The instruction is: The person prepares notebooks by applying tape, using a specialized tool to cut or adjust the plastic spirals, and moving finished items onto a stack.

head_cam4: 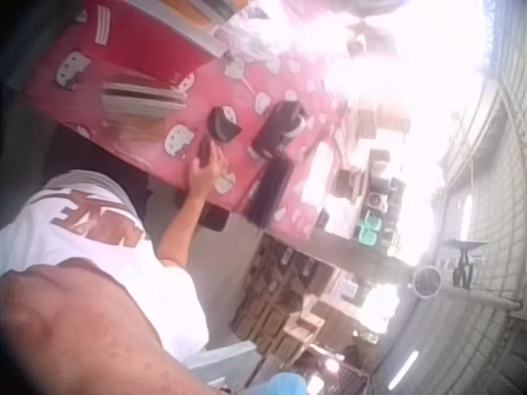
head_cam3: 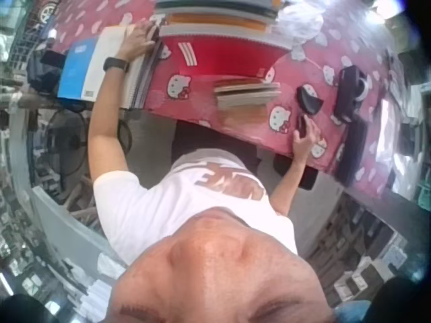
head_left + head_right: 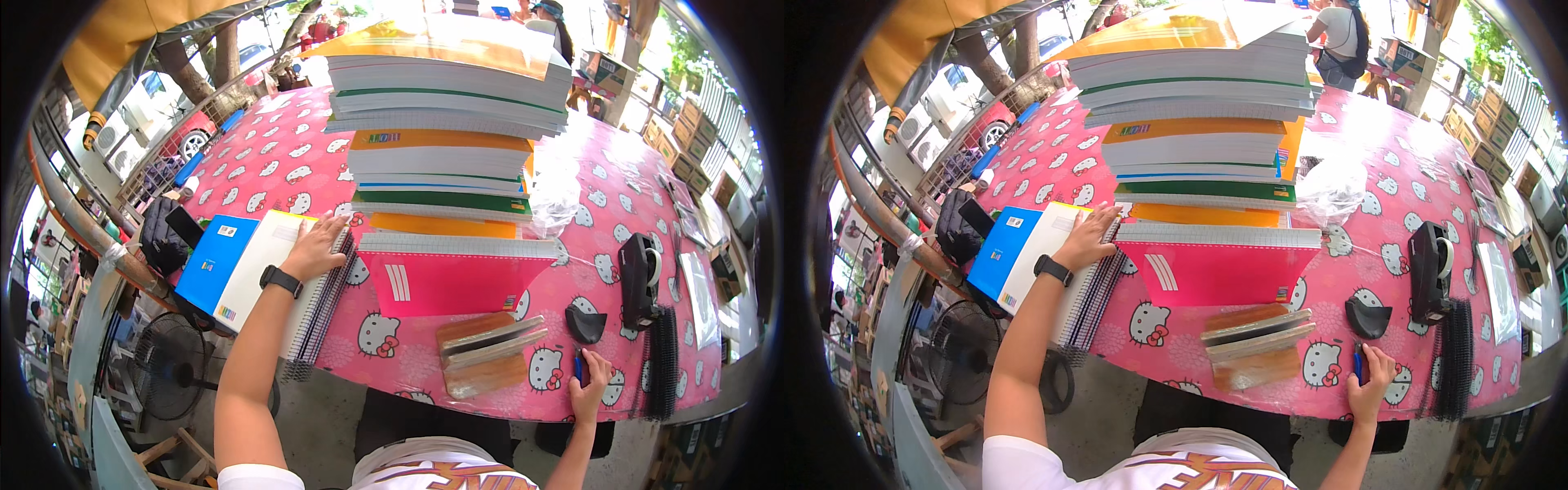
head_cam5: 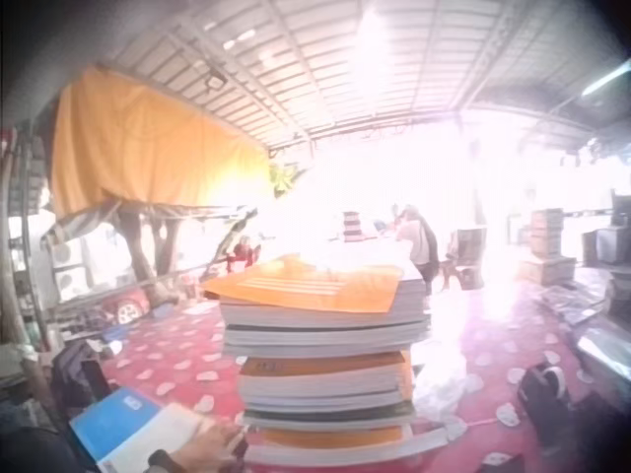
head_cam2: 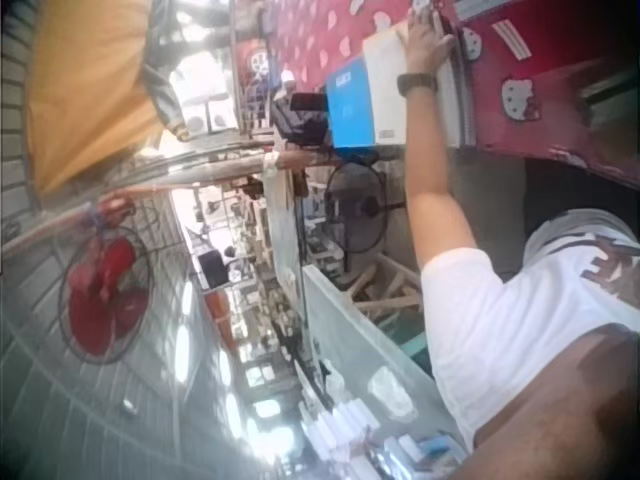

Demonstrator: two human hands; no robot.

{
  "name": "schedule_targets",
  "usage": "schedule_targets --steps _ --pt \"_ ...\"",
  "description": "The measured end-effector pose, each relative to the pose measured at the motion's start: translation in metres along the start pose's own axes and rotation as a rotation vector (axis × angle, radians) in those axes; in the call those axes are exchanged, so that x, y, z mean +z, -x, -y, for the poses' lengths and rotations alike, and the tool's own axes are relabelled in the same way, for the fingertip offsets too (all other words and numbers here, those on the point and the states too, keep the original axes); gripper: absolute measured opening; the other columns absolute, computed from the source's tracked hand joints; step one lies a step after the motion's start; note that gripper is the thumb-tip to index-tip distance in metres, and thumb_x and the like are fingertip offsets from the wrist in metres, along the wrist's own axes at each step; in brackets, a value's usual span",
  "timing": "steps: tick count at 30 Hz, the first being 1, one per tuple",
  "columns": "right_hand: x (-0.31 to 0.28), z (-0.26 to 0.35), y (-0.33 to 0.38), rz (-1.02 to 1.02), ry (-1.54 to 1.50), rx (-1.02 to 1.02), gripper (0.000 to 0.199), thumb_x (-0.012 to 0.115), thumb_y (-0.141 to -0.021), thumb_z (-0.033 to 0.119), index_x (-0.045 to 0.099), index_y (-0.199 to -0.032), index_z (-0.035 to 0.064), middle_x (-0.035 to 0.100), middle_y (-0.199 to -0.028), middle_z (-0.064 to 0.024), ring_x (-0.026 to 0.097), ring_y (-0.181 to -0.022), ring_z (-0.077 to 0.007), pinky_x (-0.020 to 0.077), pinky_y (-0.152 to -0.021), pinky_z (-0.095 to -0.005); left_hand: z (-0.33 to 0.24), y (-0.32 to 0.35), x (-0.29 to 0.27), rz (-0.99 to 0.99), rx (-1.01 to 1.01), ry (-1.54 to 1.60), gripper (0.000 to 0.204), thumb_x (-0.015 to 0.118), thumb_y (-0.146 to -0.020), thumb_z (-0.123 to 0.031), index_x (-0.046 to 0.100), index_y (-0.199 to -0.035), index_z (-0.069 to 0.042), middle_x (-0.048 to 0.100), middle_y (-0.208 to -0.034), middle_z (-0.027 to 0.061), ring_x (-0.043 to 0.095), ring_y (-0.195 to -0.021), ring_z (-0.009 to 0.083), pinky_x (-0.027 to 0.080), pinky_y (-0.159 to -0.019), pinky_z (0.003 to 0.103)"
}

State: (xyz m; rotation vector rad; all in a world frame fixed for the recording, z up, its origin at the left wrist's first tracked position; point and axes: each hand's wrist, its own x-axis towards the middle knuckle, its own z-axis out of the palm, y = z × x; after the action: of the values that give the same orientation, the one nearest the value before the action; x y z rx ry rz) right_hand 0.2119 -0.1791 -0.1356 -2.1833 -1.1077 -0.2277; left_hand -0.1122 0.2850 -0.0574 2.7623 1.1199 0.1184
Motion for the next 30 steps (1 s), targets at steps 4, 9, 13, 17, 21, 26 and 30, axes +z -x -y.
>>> schedule_targets --steps 4,9,13,17,21,26,30 --pt "-0.003 0.001 0.000 0.018 0.016 0.021 0.052 0.059 -0.060 0.007 0.059 -0.112 0.0018 0.056 -0.111 -0.0134 0.048 -0.107 -0.0298 0.0294 -0.099 -0.0405 0.003 -0.009 0.003 -0.022 0.048 0.032 0.069 0.061 -0.069 -0.033 0.040 -0.133 -0.018 0.044 -0.136 0.0133 0.032 -0.134 0.0287 0.012 -0.111 0.057" --pt "-0.014 0.021 -0.025 -0.165 0.014 -0.096 0.037 0.062 -0.070 0.006 0.061 -0.106 0.0018 0.059 -0.107 -0.0133 0.052 -0.104 -0.0298 0.0367 -0.094 -0.0385 -0.006 -0.021 0.004 -0.034 -0.035 0.045 0.071 0.067 -0.067 -0.030 0.044 -0.131 -0.014 0.051 -0.127 0.0114 0.038 -0.128 0.0268 0.015 -0.111 0.056" --pt "-0.015 0.102 -0.090 -0.233 -0.167 -0.381 0.029 0.067 -0.071 0.002 0.065 -0.100 0.0061 0.063 -0.102 -0.0085 0.055 -0.096 -0.0267 0.0424 -0.085 -0.0371 -0.006 -0.008 0.001 -0.396 0.037 0.141 0.059 0.070 -0.070 -0.025 0.053 -0.124 -0.008 0.054 -0.120 0.0123 0.041 -0.124 0.0296 0.022 -0.110 0.049" --pt "0.008 0.165 -0.136 -0.279 -0.088 -0.631 0.032 0.069 -0.071 0.006 0.064 -0.103 0.0107 0.059 -0.105 -0.0016 0.052 -0.098 -0.0237 0.0388 -0.088 -0.0398 -0.047 0.019 -0.042 -0.837 0.211 0.353 0.048 0.067 -0.070 -0.010 0.056 -0.117 -0.005 0.056 -0.113 0.0133 0.046 -0.114 0.0322 0.032 -0.101 0.046" --pt "0.026 0.153 -0.155 -0.255 -0.011 -0.677 0.030 0.065 -0.073 0.008 0.062 -0.103 0.0129 0.055 -0.095 -0.0002 0.051 -0.092 -0.0220 0.0355 -0.087 -0.0408 -0.147 0.056 -0.048 -0.889 0.500 0.158 0.029 0.068 -0.072 -0.007 0.064 -0.100 -0.006 0.061 -0.101 0.0095 0.054 -0.098 0.0295 0.040 -0.087 0.042" --pt "0.046 0.147 -0.144 -0.335 -0.033 -0.719 0.024 0.062 -0.073 0.009 0.061 -0.097 0.0137 0.053 -0.091 -0.0006 0.050 -0.088 -0.0208 0.0363 -0.084 -0.0393 -0.194 0.043 -0.017 -0.854 0.595 0.144 0.032 0.070 -0.069 -0.005 0.065 -0.100 -0.009 0.060 -0.100 0.0059 0.055 -0.096 0.0265 0.040 -0.085 0.039" --pt "0.045 0.149 -0.135 -0.343 -0.050 -0.725 0.023 0.062 -0.072 0.008 0.060 -0.094 0.0132 0.053 -0.091 -0.0012 0.050 -0.088 -0.0206 0.0365 -0.084 -0.0393 -0.193 0.028 0.008 -0.898 0.576 0.098 0.035 0.068 -0.069 -0.004 0.065 -0.103 -0.011 0.060 -0.100 0.0024 0.056 -0.096 0.0223 0.040 -0.083 0.039"
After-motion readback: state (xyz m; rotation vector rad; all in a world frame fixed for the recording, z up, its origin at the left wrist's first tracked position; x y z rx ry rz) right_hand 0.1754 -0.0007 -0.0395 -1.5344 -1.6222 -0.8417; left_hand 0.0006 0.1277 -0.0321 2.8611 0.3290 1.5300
